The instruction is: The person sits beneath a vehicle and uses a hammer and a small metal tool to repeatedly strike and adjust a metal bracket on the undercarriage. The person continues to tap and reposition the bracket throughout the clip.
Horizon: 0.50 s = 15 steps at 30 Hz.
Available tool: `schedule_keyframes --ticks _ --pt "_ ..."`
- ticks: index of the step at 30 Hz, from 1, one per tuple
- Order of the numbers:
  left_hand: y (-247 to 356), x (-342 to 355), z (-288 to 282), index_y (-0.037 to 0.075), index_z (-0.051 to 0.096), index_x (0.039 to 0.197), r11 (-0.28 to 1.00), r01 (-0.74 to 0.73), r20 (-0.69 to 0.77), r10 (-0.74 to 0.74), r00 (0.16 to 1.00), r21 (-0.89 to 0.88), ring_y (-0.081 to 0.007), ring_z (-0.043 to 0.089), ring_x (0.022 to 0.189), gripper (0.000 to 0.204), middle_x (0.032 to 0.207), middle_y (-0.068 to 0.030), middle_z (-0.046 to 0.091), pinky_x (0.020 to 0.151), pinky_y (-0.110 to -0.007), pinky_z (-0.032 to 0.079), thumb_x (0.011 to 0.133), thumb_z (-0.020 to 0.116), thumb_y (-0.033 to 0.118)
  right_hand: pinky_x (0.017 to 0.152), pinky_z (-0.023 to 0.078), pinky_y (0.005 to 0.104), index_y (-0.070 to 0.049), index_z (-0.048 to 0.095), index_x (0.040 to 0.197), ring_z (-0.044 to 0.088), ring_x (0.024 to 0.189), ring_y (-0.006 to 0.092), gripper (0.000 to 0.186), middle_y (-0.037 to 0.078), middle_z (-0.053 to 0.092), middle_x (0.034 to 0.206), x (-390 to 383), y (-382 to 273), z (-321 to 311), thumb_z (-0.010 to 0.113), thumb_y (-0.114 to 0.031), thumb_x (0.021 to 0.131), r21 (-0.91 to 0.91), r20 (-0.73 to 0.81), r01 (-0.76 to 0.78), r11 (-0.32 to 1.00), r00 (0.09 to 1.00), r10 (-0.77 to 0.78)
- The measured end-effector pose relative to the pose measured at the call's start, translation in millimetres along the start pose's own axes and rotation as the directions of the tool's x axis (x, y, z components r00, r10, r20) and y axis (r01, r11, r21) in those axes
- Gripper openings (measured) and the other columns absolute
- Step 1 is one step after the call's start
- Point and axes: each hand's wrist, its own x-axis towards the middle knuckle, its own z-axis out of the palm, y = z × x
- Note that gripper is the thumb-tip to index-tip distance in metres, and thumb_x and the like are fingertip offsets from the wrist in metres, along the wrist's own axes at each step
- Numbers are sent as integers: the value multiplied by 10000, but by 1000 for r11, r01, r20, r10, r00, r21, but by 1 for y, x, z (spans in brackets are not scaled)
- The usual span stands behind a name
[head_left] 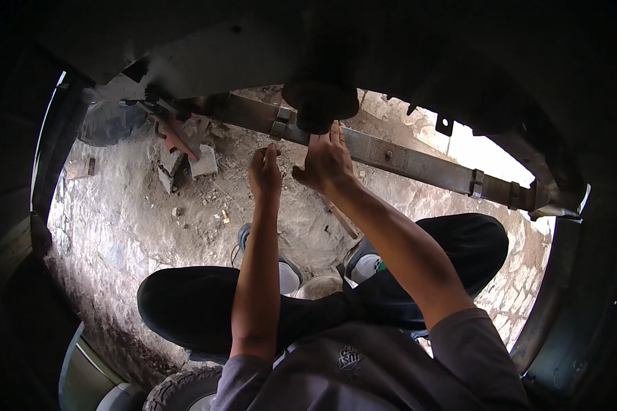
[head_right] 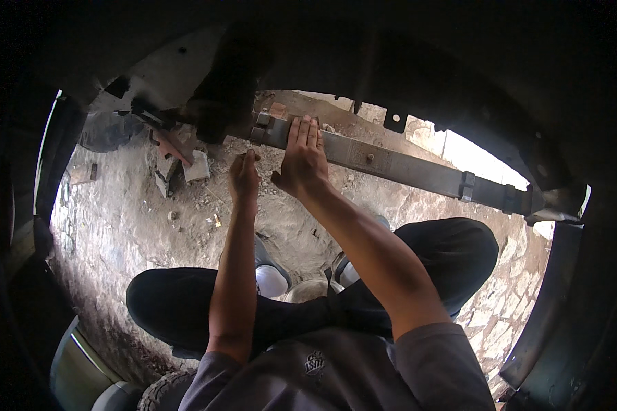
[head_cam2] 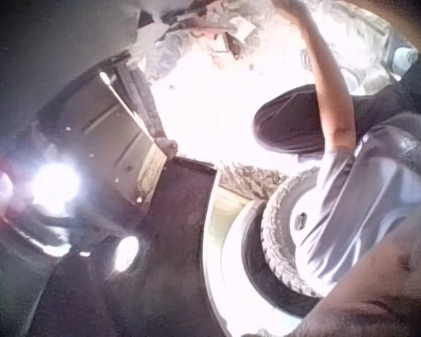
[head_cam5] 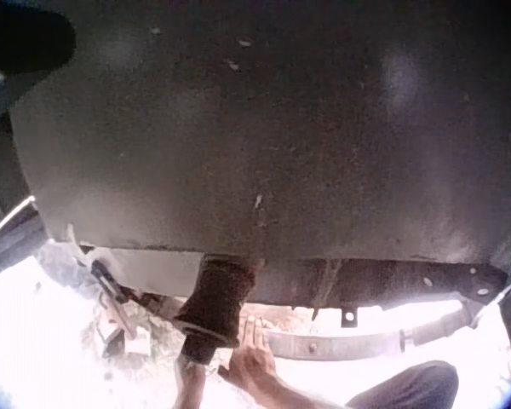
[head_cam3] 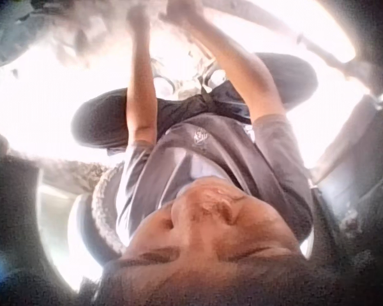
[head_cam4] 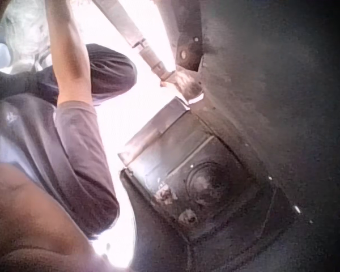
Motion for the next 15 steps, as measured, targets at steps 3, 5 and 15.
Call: schedule_keyframes --ticks 3,5,15 --pt "-3 7 -7 4 757 993 1000 3 26 -4 1000 18 -239 645 792 426 911 -153 742 758 -413 492 1069 577 382 1310 220 524 148 178 1620 208 1591 513 1291 390 219 1677 -42 -1 6 867 -537 769 -93 53 133 987 990 -129" --pt "-2 9 -6 7 759 977 1000 -6 32 5 999 12 -229 626 745 444 860 -143 725 717 -415 478 1072 562 393 1310 222 522 148 181 1618 210 1592 510 1286 390 222 1676 -33 6 3 871 -524 766 -115 74 151 982 987 -143" --pt "2 26 -10 25 754 890 991 -111 -43 107 993 -80 -148 462 548 472 599 -24 511 563 -385 376 1093 524 385 1320 209 512 148 151 1625 216 1598 494 1284 381 221 1682 -25 9 10 877 -451 751 -188 79 116 975 992 -103"
